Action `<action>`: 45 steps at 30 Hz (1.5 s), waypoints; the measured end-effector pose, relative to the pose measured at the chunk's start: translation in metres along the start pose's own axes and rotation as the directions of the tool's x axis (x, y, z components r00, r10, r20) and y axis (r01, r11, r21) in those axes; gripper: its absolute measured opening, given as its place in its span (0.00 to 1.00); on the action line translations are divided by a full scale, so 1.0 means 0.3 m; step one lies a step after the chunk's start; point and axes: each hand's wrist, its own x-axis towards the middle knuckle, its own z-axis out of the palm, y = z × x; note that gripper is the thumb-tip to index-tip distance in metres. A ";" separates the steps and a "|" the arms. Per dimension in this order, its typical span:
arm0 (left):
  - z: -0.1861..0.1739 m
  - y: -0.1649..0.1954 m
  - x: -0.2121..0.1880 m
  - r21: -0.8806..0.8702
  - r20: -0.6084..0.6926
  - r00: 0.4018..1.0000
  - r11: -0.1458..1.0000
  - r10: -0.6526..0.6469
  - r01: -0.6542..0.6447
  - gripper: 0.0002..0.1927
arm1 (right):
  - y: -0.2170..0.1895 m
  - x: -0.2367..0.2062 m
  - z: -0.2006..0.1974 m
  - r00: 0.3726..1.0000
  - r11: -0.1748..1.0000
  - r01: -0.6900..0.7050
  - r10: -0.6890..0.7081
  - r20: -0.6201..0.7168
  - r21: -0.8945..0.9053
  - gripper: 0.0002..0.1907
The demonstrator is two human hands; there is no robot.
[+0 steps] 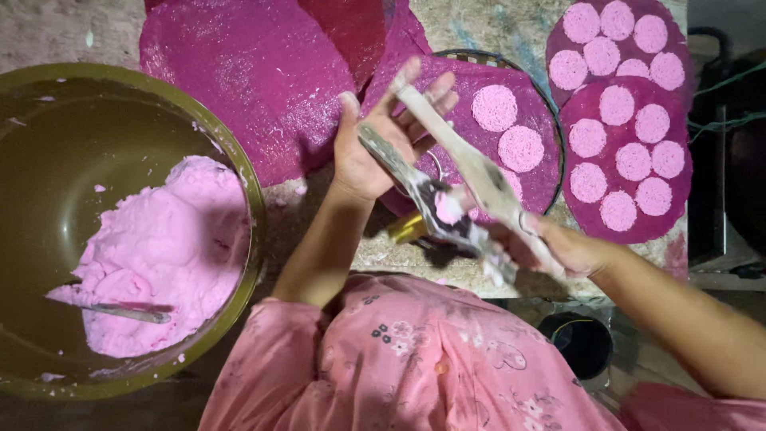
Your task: The person fills a hand-held extruder press with pink paste from a large bowl, then squeezes the tool to deposit round pink foam discs onto mesh trays, repeating the cycle and occasionally wiping the tool or arranging finished discs on the trays.
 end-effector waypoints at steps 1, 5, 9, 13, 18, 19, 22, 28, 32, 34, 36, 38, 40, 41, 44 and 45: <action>0.012 -0.004 0.017 -0.002 0.045 0.999 1.000 0.028 -0.028 0.52 | -0.006 0.010 -0.004 0.998 0.998 -0.058 0.058 0.026 0.002 0.44; 0.014 -0.027 0.067 -0.020 0.063 0.987 0.989 0.147 -0.146 0.23 | -0.157 -0.006 -0.056 0.972 0.922 -0.229 0.199 -0.127 -0.313 0.43; -0.076 -0.026 0.129 -0.093 -0.012 0.967 0.962 0.256 -0.256 0.12 | -0.297 0.025 -0.035 0.975 0.824 -0.200 0.116 -0.187 -0.530 0.41; -0.168 0.005 0.136 -0.144 0.006 0.931 0.922 0.364 -0.359 0.10 | -0.366 0.103 0.066 0.950 0.697 -0.292 0.135 -0.281 -0.655 0.44; -0.235 0.067 0.083 -0.149 0.062 0.930 0.925 0.363 -0.351 0.10 | -0.374 0.171 0.161 0.970 0.604 -0.191 -0.003 -0.242 -0.774 0.44; -0.242 0.063 0.075 -0.152 0.046 0.931 0.923 0.363 -0.353 0.10 | -0.370 0.173 0.166 0.972 0.575 -0.185 -0.014 -0.236 -0.797 0.45; -0.254 0.018 0.075 -0.151 -0.002 0.921 0.911 0.388 -0.384 0.09 | -0.358 0.157 0.161 0.950 0.640 -0.290 0.101 -0.296 -0.711 0.48; -0.249 -0.074 0.151 -0.173 -0.100 0.916 0.900 0.388 -0.400 0.09 | -0.385 0.106 0.143 0.933 0.645 -0.271 -0.007 -0.360 -0.714 0.41; -0.247 -0.020 0.203 -0.204 -0.019 0.940 0.919 0.340 -0.336 0.09 | -0.397 0.122 0.174 0.909 0.602 -0.155 -0.223 -0.351 -0.783 0.34; -0.249 0.021 0.206 -0.140 0.018 0.945 0.936 0.328 -0.322 0.10 | -0.385 0.147 0.196 0.902 0.662 -0.139 -0.223 -0.370 -0.736 0.33; -0.250 0.062 0.191 -0.100 0.035 0.945 0.942 0.326 -0.321 0.12 | -0.368 0.175 0.214 0.915 0.690 -0.122 -0.200 -0.350 -0.713 0.32; -0.249 0.093 0.165 -0.090 0.033 0.943 0.941 0.331 -0.327 0.13 | -0.346 0.199 0.230 0.929 0.703 -0.064 -0.217 -0.299 -0.708 0.31; -0.247 0.109 0.135 -0.075 0.018 0.947 0.945 0.319 -0.317 0.13 | -0.328 0.211 0.239 0.935 0.695 0.034 -0.275 -0.223 -0.718 0.29; -0.245 0.105 0.121 -0.068 0.010 0.950 0.948 0.314 -0.312 0.14 | -0.322 0.210 0.239 0.943 0.723 -0.009 -0.224 -0.247 -0.691 0.30; -0.233 0.059 0.106 -0.074 -0.117 0.947 0.948 0.300 -0.309 0.13 | -0.326 0.187 0.224 0.955 0.772 -0.108 -0.094 -0.280 -0.626 0.34; -0.228 0.031 0.113 -0.079 -0.135 0.939 0.942 0.315 -0.327 0.13 | -0.334 0.174 0.213 0.960 0.776 -0.120 -0.068 -0.272 -0.620 0.36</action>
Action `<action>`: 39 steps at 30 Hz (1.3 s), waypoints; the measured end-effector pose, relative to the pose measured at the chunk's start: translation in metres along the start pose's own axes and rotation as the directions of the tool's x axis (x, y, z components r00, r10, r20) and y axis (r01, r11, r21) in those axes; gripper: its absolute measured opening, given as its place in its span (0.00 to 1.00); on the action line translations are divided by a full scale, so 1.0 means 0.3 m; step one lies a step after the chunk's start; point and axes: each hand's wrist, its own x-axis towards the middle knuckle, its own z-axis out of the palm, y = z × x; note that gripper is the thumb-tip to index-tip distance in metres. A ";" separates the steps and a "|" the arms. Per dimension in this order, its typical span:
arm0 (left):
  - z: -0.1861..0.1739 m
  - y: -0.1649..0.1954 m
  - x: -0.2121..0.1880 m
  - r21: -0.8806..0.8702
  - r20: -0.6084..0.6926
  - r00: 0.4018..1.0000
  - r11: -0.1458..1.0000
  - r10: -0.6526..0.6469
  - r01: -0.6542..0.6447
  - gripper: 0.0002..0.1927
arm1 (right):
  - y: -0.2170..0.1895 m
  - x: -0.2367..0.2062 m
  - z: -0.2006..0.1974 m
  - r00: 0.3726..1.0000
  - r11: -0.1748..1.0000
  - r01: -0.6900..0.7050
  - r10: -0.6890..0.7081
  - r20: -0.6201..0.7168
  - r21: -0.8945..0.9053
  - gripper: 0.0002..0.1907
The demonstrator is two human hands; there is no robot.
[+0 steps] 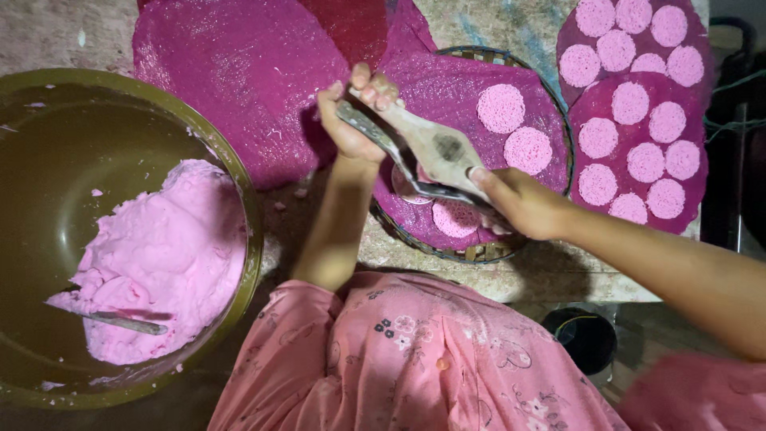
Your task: The person fills a hand-held extruder press with pink paste from a large bowl, then squeezes the tool to deposit round pink foam discs onto mesh trays, repeating the cycle and occasionally wiping the tool or arranging finished discs on the trays.
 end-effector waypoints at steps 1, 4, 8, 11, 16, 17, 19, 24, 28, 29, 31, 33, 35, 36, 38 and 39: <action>0.003 -0.031 0.001 -0.007 -0.016 1.000 1.000 0.019 -0.019 0.13 | 0.002 -0.006 -0.015 1.000 1.000 -0.014 0.014 0.023 0.002 0.38; 0.013 -0.070 0.034 -0.022 -0.057 0.997 0.998 0.052 -0.053 0.13 | 0.006 -0.010 -0.048 0.994 0.991 -0.075 0.065 -0.092 -0.112 0.35; 0.018 -0.033 0.076 0.042 0.021 1.000 0.999 0.017 -0.017 0.15 | 0.018 0.007 -0.037 0.986 0.995 0.048 -0.061 -0.153 -0.083 0.33; 0.019 -0.024 0.075 0.023 0.015 1.000 1.000 -0.010 0.009 0.16 | 0.030 0.013 -0.027 0.992 0.999 0.034 -0.033 -0.121 0.002 0.35; 0.046 -0.045 0.089 0.018 0.034 0.998 0.998 0.056 -0.056 0.17 | 0.047 0.039 -0.039 0.974 0.989 0.017 -0.050 -0.221 -0.148 0.32; 0.055 -0.033 0.103 0.026 0.072 0.996 0.998 0.050 -0.052 0.18 | 0.055 0.049 -0.034 0.961 0.985 0.115 -0.144 -0.238 -0.131 0.32; 0.066 0.011 0.119 0.162 0.060 0.998 0.987 0.010 -0.019 0.20 | 0.079 0.072 0.004 0.906 0.948 0.304 -0.319 -0.279 -0.099 0.32; 0.057 0.035 0.053 0.672 -0.385 0.923 0.682 -0.011 0.289 0.17 | 0.202 0.040 0.085 0.852 0.793 0.508 -0.403 -0.335 0.336 0.32; 0.070 -0.086 -0.118 0.895 -0.231 0.968 -0.412 -0.097 0.172 0.22 | 0.290 -0.042 0.089 0.679 0.559 0.730 -0.525 -0.513 0.394 0.42; 0.079 -0.103 -0.155 0.737 -0.193 0.968 -0.675 -0.160 0.035 0.29 | 0.305 -0.059 0.091 0.647 0.536 0.755 -0.515 -0.562 0.378 0.42; 0.097 -0.120 -0.203 0.674 -0.138 0.972 -0.737 -0.189 -0.047 0.34 | 0.334 -0.091 0.100 0.580 0.495 0.799 -0.486 -0.654 0.341 0.44; 0.108 -0.132 -0.218 0.625 -0.102 0.971 -0.774 -0.214 -0.105 0.36 | 0.365 -0.119 0.114 0.526 0.466 0.829 -0.463 -0.714 0.309 0.44; 0.109 -0.141 -0.217 0.595 -0.087 0.968 -0.792 -0.234 -0.138 0.35 | 0.402 -0.143 0.127 0.507 0.434 0.842 -0.432 -0.746 0.320 0.44; 0.106 -0.149 -0.214 0.608 -0.072 0.969 -0.780 -0.238 -0.147 0.30 | 0.422 -0.153 0.132 0.516 0.417 0.839 -0.411 -0.751 0.349 0.43; 0.092 -0.169 -0.213 0.635 -0.042 0.968 -0.755 -0.249 -0.167 0.20 | 0.468 -0.168 0.142 0.524 0.389 0.838 -0.377 -0.764 0.383 0.42; 0.083 -0.177 -0.214 0.654 -0.042 0.968 -0.739 -0.249 -0.161 0.16 | 0.491 -0.173 0.146 0.521 0.376 0.841 -0.366 -0.771 0.390 0.41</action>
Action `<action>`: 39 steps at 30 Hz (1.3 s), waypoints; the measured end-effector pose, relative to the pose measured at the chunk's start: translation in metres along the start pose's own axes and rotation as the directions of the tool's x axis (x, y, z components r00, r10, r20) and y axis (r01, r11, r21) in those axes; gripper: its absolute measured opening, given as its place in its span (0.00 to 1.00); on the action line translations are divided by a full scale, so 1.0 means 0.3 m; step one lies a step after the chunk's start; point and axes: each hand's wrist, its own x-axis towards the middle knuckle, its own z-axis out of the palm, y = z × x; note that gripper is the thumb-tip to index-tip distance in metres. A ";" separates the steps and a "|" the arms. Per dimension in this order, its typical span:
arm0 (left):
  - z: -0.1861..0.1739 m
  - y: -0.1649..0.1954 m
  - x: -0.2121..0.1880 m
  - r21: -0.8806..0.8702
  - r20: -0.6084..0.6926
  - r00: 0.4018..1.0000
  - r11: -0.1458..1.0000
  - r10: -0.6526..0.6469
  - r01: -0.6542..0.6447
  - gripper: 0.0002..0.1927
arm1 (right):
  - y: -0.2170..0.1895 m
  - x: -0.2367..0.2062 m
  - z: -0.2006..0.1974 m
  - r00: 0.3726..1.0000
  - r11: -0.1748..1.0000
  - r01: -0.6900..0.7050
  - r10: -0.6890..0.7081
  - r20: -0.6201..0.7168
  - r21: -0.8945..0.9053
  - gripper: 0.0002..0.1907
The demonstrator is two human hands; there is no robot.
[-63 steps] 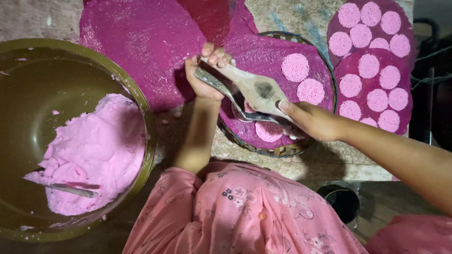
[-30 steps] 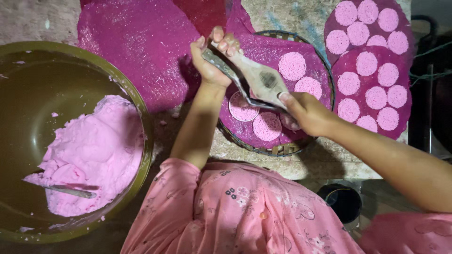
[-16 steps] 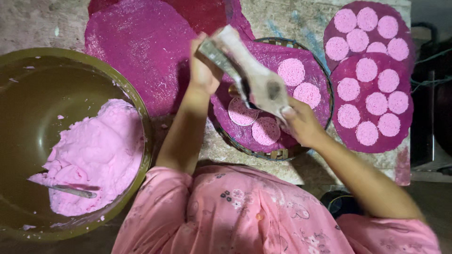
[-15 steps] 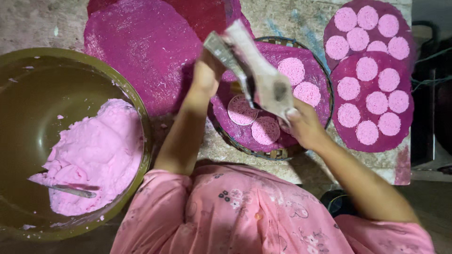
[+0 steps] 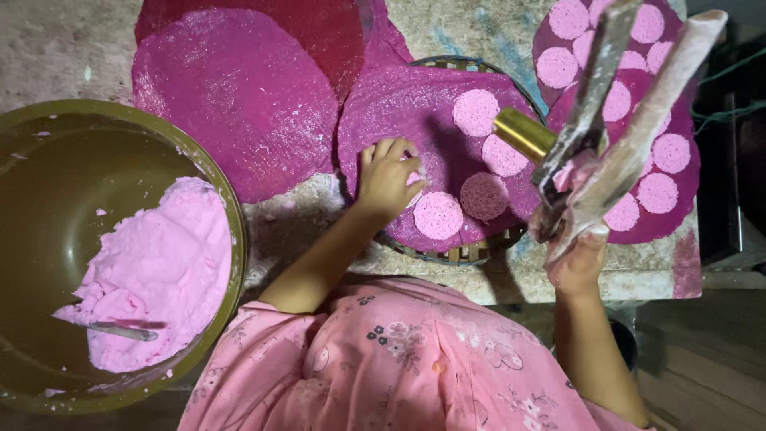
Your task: The person fills a hand-held extruder press with pink paste from a large bowl, then squeezes the tool to deposit round pink foam discs onto mesh trays, repeating the cycle and occasionally wiping the tool or arranging finished discs on the trays.
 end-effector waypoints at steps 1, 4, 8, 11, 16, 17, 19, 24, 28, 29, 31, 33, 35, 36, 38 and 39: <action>0.012 -0.001 0.003 -0.025 0.000 1.000 1.000 -0.001 0.001 0.12 | 0.008 -0.013 -0.019 1.000 1.000 0.001 -0.001 -0.013 0.015 0.41; 0.021 -0.028 0.008 -0.220 0.045 0.996 0.972 -0.079 0.086 0.08 | 0.036 -0.050 -0.076 0.987 1.000 -0.002 -0.002 -0.163 -0.025 0.45; -0.034 -0.102 0.000 -0.667 0.293 0.950 0.688 -0.110 0.285 0.09 | 0.071 -0.082 -0.139 0.975 0.999 -0.003 0.013 -0.220 0.044 0.42; -0.068 -0.121 -0.050 -0.272 0.231 0.965 0.943 -0.126 0.189 0.09 | 0.089 -0.093 -0.156 0.976 0.996 0.023 -0.005 -0.218 0.083 0.37; -0.070 -0.083 -0.112 0.019 -0.085 0.995 0.998 -0.051 0.053 0.07 | 0.094 -0.088 -0.125 0.966 0.999 0.019 -0.026 -0.258 -0.027 0.38; -0.071 -0.077 -0.120 0.022 -0.105 0.993 0.998 -0.054 0.056 0.08 | 0.091 -0.086 -0.115 0.966 1.000 0.014 -0.015 -0.258 -0.007 0.38; -0.080 -0.072 -0.133 0.001 -0.108 0.994 0.999 -0.033 0.033 0.07 | 0.083 -0.081 -0.097 0.967 0.999 0.002 0.007 -0.255 0.034 0.38; -0.098 -0.061 -0.161 -0.026 -0.125 0.992 1.000 0.008 -0.011 0.16 | 0.065 -0.077 -0.072 0.970 0.999 0.043 -0.040 -0.238 0.006 0.36; -0.078 -0.029 -0.129 0.053 -0.115 0.991 0.996 0.074 -0.068 0.20 | 0.061 -0.079 -0.065 0.970 1.000 0.019 -0.019 -0.243 -0.004 0.38; -0.071 -0.022 -0.109 0.062 -0.115 0.989 0.995 0.089 -0.082 0.19 | 0.063 -0.080 -0.063 0.970 1.000 0.024 -0.026 -0.241 -0.011 0.38; -0.060 -0.013 -0.063 0.077 -0.078 0.997 0.997 0.023 -0.017 0.18 | 0.068 -0.083 -0.061 0.970 0.999 0.032 -0.037 -0.239 -0.024 0.37; -0.044 -0.004 -0.011 0.123 -0.042 0.999 0.992 -0.008 0.013 0.21 | 0.074 -0.087 -0.061 0.971 0.999 0.053 -0.054 -0.231 -0.012 0.36; -0.026 0.005 0.033 0.204 -0.012 1.000 0.979 -0.012 0.014 0.27 | 0.080 -0.093 -0.064 0.971 0.998 0.067 -0.065 -0.228 -0.003 0.35; -0.016 0.011 0.047 0.220 0.012 1.000 0.976 -0.009 0.006 0.26 | 0.083 -0.098 -0.067 0.970 0.997 0.072 -0.070 -0.232 0.000 0.34; 0.002 0.025 0.074 0.251 0.061 0.998 0.968 -0.003 -0.013 0.24 | 0.087 -0.109 -0.076 0.965 0.998 0.064 -0.068 -0.253 -0.025 0.35; 0.008 0.029 0.084 0.235 0.105 0.994 0.972 -0.040 0.015 0.19 | 0.089 -0.116 -0.082 0.961 0.997 0.049 -0.061 -0.270 -0.052 0.37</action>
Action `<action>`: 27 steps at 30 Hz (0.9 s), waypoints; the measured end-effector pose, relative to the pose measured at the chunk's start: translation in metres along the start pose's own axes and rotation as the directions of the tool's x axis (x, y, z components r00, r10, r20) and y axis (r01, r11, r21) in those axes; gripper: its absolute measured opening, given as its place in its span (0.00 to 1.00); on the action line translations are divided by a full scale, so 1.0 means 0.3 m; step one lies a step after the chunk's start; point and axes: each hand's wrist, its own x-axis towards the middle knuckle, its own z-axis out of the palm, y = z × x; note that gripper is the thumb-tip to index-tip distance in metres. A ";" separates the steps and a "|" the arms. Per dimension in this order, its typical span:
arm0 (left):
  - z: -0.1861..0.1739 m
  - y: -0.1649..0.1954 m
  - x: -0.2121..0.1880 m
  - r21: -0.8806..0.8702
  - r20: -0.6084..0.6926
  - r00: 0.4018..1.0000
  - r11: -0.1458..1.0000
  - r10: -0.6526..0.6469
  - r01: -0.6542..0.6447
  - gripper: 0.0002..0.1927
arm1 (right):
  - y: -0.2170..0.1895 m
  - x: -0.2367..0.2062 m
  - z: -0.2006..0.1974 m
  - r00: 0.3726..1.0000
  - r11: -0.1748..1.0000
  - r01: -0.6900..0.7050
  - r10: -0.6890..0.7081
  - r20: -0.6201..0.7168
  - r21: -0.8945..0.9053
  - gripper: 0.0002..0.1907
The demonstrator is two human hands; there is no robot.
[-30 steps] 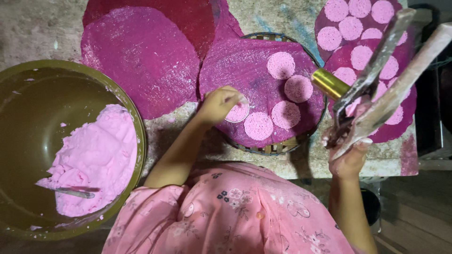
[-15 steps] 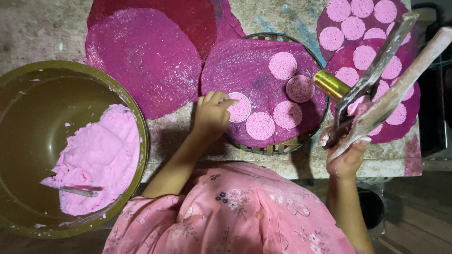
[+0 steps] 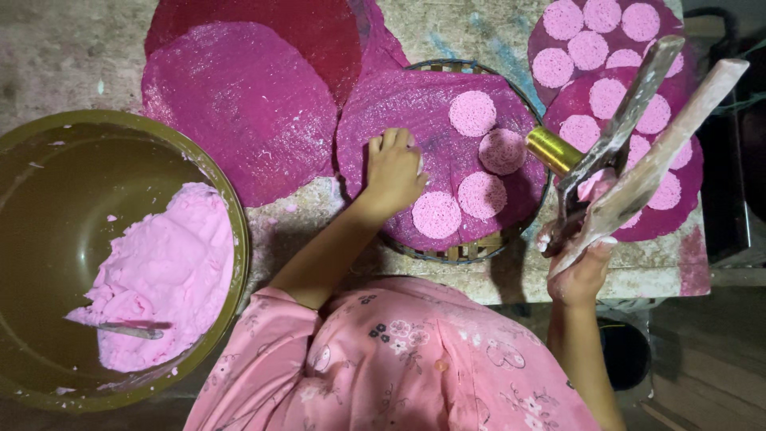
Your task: The person fills a hand-held extruder press with pink paste from a large bowl, then squeezes the tool to deposit round pink foam discs onto mesh trays, repeating the cycle and occasionally wiping the tool or arranging finished discs on the trays.
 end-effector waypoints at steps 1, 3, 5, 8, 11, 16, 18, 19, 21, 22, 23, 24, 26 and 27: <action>0.001 0.001 0.007 -0.018 0.052 0.998 1.000 -0.025 0.026 0.13 | 0.001 -0.006 -0.009 1.000 1.000 -0.008 0.007 -0.018 -0.030 0.38; -0.003 -0.012 0.007 -0.162 0.122 0.990 0.982 -0.076 0.096 0.08 | 0.002 -0.017 -0.028 1.000 0.999 0.008 -0.008 -0.025 -0.033 0.37; -0.017 -0.049 -0.010 -0.402 0.168 0.978 0.897 -0.127 0.186 0.11 | 0.004 -0.027 -0.048 0.999 0.999 0.022 -0.022 -0.024 -0.026 0.36; -0.039 -0.118 -0.069 -0.461 0.119 0.986 0.873 -0.117 0.159 0.06 | 0.009 -0.033 -0.069 1.000 1.000 0.025 -0.025 -0.016 -0.002 0.35; -0.034 -0.138 -0.131 -0.293 -0.093 0.993 0.955 -0.067 0.037 0.06 | 0.022 -0.028 -0.070 1.000 1.000 -0.006 0.006 -0.027 0.007 0.36; -0.033 -0.131 -0.173 -0.287 -0.024 0.986 0.946 -0.163 0.150 0.08 | 0.039 -0.013 -0.046 0.998 1.000 -0.023 0.024 -0.058 0.012 0.38; -0.047 -0.131 -0.184 -0.365 -0.020 0.987 0.921 -0.157 0.139 0.13 | 0.038 -0.012 -0.039 0.999 0.999 -0.023 0.024 -0.040 0.030 0.38; -0.062 -0.144 -0.200 -0.427 -0.037 0.992 0.899 -0.123 0.096 0.19 | 0.037 -0.013 -0.036 0.999 0.999 -0.024 0.025 -0.031 0.041 0.38; -0.081 -0.149 -0.210 -0.437 -0.024 0.998 0.899 -0.055 0.039 0.35 | 0.028 -0.014 -0.033 1.000 1.000 -0.020 0.020 -0.005 0.022 0.37; -0.085 -0.145 -0.214 -0.387 0.011 1.000 0.921 -0.026 0.028 0.45 | 0.024 -0.018 -0.032 1.000 1.000 -0.019 0.019 0.009 0.013 0.37; -0.087 -0.141 -0.220 -0.339 0.047 0.999 0.941 0.000 0.016 0.55 | 0.024 -0.021 -0.029 0.999 0.999 -0.030 0.030 0.031 0.015 0.36; -0.089 -0.137 -0.222 -0.335 0.047 0.999 0.942 0.008 0.008 0.55 | 0.025 -0.021 -0.025 0.998 0.999 -0.038 0.037 0.053 0.017 0.35; -0.093 -0.127 -0.221 -0.328 0.046 0.999 0.945 0.025 -0.008 0.55 | 0.022 -0.018 -0.015 0.998 0.999 -0.044 0.043 0.052 0.021 0.35; -0.097 -0.127 -0.216 -0.330 0.053 0.999 0.944 0.012 0.006 0.54 | 0.020 -0.018 -0.008 0.999 0.999 -0.043 0.043 0.028 0.024 0.35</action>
